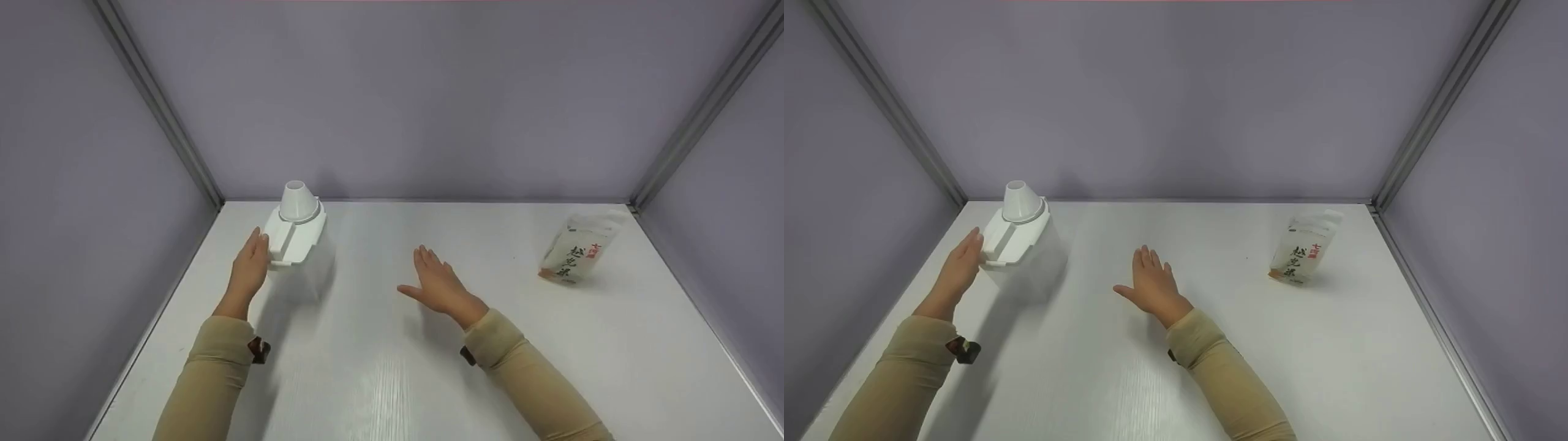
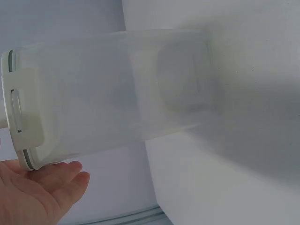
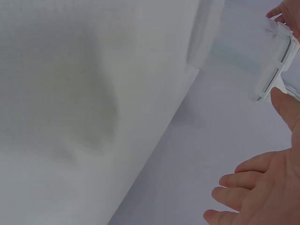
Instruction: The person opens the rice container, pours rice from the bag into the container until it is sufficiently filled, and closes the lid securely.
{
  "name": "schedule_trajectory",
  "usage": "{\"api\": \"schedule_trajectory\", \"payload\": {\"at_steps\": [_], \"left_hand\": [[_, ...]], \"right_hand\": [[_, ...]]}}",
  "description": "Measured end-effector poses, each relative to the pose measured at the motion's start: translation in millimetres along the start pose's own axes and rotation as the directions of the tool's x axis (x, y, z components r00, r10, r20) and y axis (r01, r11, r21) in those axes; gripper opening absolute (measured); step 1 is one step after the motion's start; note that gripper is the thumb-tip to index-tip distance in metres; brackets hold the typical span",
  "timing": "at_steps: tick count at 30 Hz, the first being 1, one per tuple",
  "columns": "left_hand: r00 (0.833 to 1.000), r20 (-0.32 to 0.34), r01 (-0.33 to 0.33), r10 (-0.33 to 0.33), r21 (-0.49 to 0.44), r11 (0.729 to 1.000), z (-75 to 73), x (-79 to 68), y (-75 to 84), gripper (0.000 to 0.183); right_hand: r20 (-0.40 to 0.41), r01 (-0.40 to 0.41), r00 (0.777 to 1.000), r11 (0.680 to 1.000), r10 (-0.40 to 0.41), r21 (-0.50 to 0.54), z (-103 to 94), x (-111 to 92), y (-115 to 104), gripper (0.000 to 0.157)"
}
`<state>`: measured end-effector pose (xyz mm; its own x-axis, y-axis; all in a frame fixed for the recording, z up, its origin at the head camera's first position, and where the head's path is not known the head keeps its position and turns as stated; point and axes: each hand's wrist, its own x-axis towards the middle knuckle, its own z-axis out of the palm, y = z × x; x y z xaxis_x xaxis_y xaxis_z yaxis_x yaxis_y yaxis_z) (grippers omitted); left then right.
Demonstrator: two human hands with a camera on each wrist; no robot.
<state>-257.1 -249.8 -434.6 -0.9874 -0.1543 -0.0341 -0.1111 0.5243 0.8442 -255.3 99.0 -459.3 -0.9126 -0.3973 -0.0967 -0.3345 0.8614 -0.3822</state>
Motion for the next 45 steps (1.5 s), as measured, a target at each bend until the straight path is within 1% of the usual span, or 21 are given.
{"api": "schedule_trajectory", "payload": {"at_steps": [5, 10, 15, 17, 21, 24, 29, 32, 35, 39, 42, 45], "left_hand": [[1.0, 0.031, -0.001, 0.001, -0.018, 1.0, 0.3, 2.6, -5.5, 0.063], [0.999, 0.048, -0.015, 0.018, -0.065, 0.998, -0.3, 3.5, -10.4, 0.06], [0.996, 0.088, 0.033, -0.021, -0.137, 0.99, 1.4, 3.9, -11.9, 0.059], [0.994, 0.103, 0.051, -0.035, -0.164, 0.985, -0.2, 3.0, -12.7, 0.06], [0.992, 0.116, 0.063, -0.042, -0.185, 0.981, -1.1, 3.4, -15.2, 0.061], [0.992, 0.12, 0.067, -0.045, -0.188, 0.98, -0.5, 4.4, -16.0, 0.061], [0.992, 0.12, 0.073, -0.05, -0.193, 0.979, -0.9, 6.5, -14.7, 0.061], [0.99, 0.132, 0.08, -0.054, -0.2, 0.977, -1.6, 7.3, -13.3, 0.061], [0.988, 0.145, 0.078, -0.048, -0.209, 0.975, -2.0, 7.0, -11.5, 0.062], [0.987, 0.148, 0.089, -0.059, -0.205, 0.975, -3.0, 6.8, -11.4, 0.061], [0.986, 0.148, 0.102, -0.074, -0.195, 0.975, -3.4, 8.0, -13.3, 0.061], [0.986, 0.147, 0.1, -0.073, -0.188, 0.977, -3.5, 8.6, -14.8, 0.061]], "right_hand": [[0.02, 0.024, 0.999, 0.999, -0.025, 0.036, 0.1, 8, -13, 0.086], [0.053, 0.035, 0.998, 0.997, -0.038, 0.068, 2.2, 18, -23, 0.085], [0.094, 0.03, 0.995, 0.991, -0.043, 0.133, 6.2, 25, -30, 0.085], [0.109, 0.036, 0.993, 0.987, -0.054, 0.157, 8.8, 29, -35, 0.085], [0.126, 0.047, 0.989, 0.98, -0.072, 0.191, 14.1, 36, -45, 0.082], [0.116, 0.064, 0.989, 0.974, -0.091, 0.218, 17.2, 41, -52, 0.08], [0.074, 0.101, 0.989, 0.954, -0.126, 0.281, 20.7, 51, -64, 0.075], [0.071, 0.092, 0.99, 0.942, -0.121, 0.324, 21.6, 57, -71, 0.074], [0.081, 0.073, 0.991, 0.932, -0.109, 0.354, 22.6, 62, -79, 0.072], [0.104, 0.048, 0.99, 0.918, -0.097, 0.393, 23.0, 70, -92, 0.074], [0.111, 0.026, 0.99, 0.896, -0.083, 0.443, 21.2, 76, -101, 0.076], [0.103, -0.003, 0.993, 0.857, -0.058, 0.515, 17.6, 84, -110, 0.077]]}}
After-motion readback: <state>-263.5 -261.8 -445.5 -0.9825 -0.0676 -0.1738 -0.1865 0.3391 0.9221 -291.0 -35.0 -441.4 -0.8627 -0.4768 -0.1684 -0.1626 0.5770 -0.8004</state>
